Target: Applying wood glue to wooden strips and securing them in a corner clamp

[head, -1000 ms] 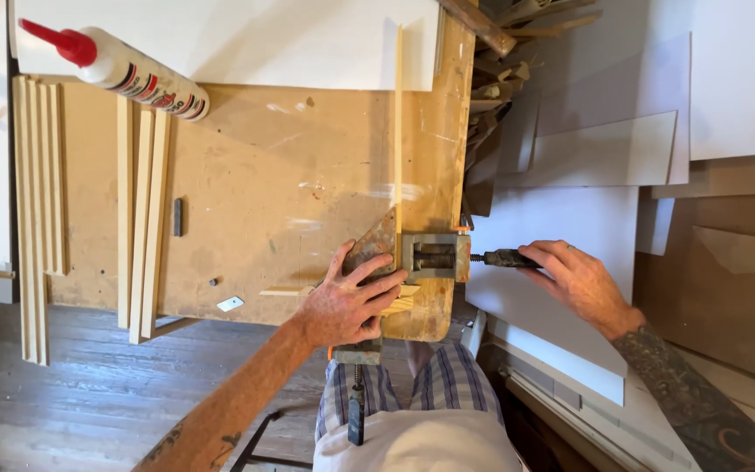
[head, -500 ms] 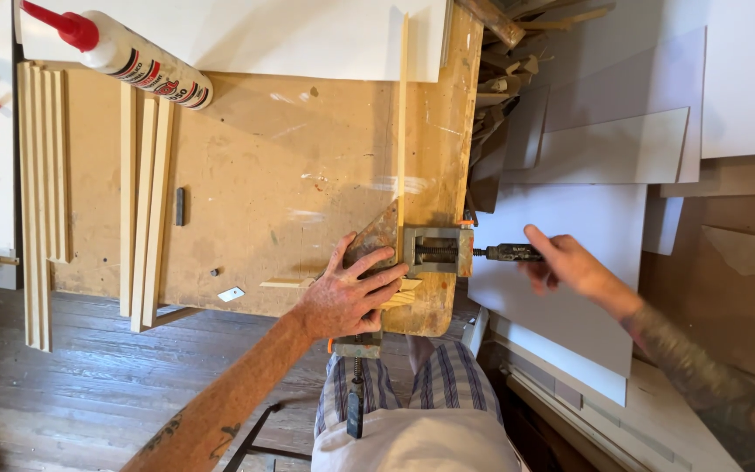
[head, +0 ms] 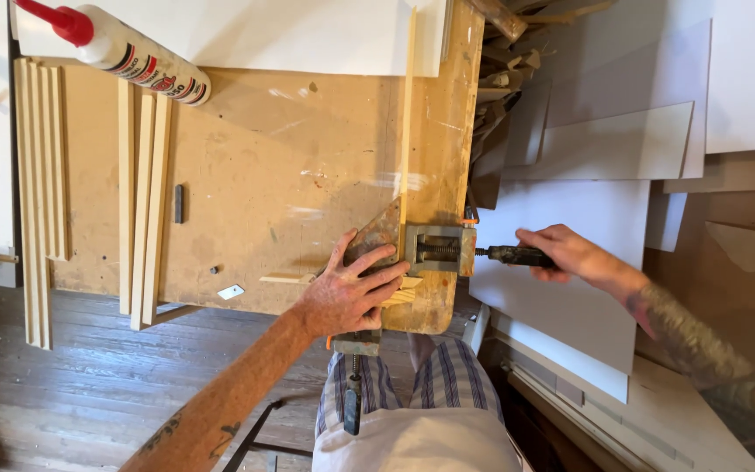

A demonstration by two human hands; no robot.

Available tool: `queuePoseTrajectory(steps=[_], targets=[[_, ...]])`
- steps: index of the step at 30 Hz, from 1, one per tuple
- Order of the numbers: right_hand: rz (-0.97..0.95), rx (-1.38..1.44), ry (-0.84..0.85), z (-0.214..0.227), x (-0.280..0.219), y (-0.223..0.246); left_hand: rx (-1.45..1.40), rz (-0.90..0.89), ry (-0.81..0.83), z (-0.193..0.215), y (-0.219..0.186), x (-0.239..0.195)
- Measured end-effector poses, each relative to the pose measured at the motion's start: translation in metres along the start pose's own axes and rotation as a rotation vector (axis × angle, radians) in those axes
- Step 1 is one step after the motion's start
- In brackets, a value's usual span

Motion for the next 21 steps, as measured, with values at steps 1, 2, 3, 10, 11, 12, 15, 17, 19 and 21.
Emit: queuePoseTrajectory(steps=[1, 2, 3, 10, 11, 12, 15, 17, 19, 21], targets=[[0.082, -0.169, -0.046, 0.002, 0.001, 0.001, -0.002, 0.005, -0.002, -0.001, -0.001, -0.001], [0.081, -0.17, -0.046, -0.004, -0.016, 0.007, -0.003, 0.005, -0.003, 0.0, -0.001, -0.001], [0.363, -0.512, -0.232, -0.007, -0.035, 0.02, -0.002, 0.006, -0.001, 0.0, -0.001, 0.0], [1.069, -1.074, -0.608, -0.015, -0.029, -0.011, 0.014, 0.006, -0.016, 0.001, -0.002, 0.001], [1.069, -1.072, -0.609, -0.017, -0.029, -0.005, 0.014, 0.006, -0.014, 0.001, -0.002, 0.001], [0.917, -0.85, -0.488, -0.017, -0.027, 0.0, 0.01, 0.009, -0.01, 0.001, -0.001, 0.001], [0.603, -0.495, -0.248, -0.013, -0.024, 0.013, 0.002, 0.016, -0.003, 0.001, -0.002, 0.0], [0.456, -0.358, -0.14, -0.006, -0.014, 0.009, 0.009, 0.011, -0.001, 0.001, -0.001, 0.001], [0.243, -0.135, -0.051, 0.001, 0.0, -0.013, 0.012, 0.009, 0.002, 0.001, -0.002, 0.0], [0.255, -0.203, -0.086, -0.001, -0.001, -0.007, 0.019, 0.009, 0.003, -0.001, -0.002, -0.001]])
Point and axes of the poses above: each hand's wrist, its own x-axis towards the middle knuckle, its own z-axis out of the back of the hand, y = z × x, the point moved 2 cm from there along x, towards the middle knuckle, and after that the axes turned 1 degree about z, right-handed, at the moved point
